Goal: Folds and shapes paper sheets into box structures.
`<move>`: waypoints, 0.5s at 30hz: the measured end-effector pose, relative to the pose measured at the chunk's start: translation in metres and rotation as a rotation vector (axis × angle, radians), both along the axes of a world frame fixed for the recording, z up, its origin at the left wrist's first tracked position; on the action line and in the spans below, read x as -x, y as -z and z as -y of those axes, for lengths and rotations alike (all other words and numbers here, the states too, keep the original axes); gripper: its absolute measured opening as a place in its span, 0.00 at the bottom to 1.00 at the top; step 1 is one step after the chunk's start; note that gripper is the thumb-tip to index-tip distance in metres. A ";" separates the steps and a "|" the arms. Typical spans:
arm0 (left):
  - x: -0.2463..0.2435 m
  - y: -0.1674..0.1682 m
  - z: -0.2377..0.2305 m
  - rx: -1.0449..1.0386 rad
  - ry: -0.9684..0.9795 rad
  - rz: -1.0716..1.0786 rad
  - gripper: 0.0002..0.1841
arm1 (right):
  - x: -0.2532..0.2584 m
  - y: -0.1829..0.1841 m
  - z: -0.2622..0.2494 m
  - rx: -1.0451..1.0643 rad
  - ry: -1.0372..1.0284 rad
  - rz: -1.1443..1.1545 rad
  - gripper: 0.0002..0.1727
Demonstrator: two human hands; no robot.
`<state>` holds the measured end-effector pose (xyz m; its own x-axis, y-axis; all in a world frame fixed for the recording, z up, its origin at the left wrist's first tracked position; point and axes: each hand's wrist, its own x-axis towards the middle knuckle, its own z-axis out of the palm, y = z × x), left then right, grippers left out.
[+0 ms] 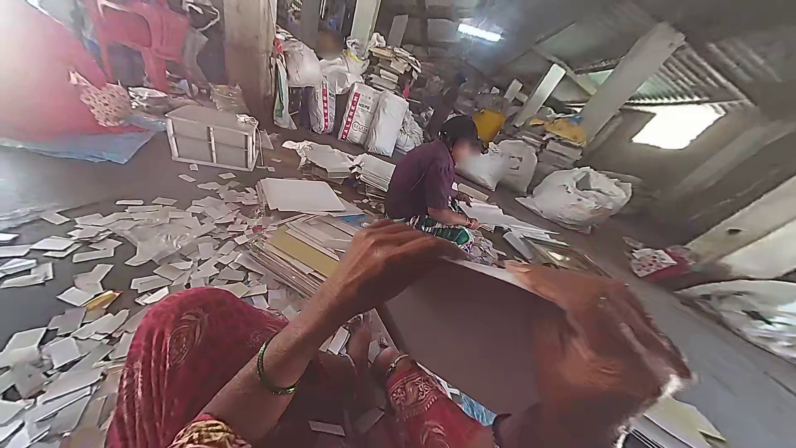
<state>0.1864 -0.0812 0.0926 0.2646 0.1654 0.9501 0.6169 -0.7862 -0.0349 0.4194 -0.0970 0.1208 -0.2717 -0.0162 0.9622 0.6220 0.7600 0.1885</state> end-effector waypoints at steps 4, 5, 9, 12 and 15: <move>0.039 -0.004 -0.001 0.243 -0.119 -0.016 0.09 | -0.029 -0.004 -0.008 -0.003 0.028 -0.113 0.07; 0.049 -0.003 -0.003 0.276 -0.146 0.000 0.08 | -0.034 -0.006 -0.009 0.008 0.034 -0.146 0.08; 0.073 0.000 -0.017 0.308 -0.188 0.018 0.08 | -0.044 -0.009 -0.012 0.042 -0.023 -0.215 0.08; 0.073 0.012 -0.034 0.319 -0.126 0.098 0.10 | -0.049 -0.007 -0.016 0.031 -0.064 -0.225 0.06; 0.062 0.024 -0.051 0.275 -0.006 0.362 0.15 | -0.048 -0.009 -0.010 0.000 -0.071 -0.301 0.05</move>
<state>0.1244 -0.0303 0.0681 -0.0780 0.4254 0.9016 0.5560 -0.7321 0.3936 0.4674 -0.0866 0.1301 0.0277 -0.0246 0.9993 0.5955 0.8033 0.0033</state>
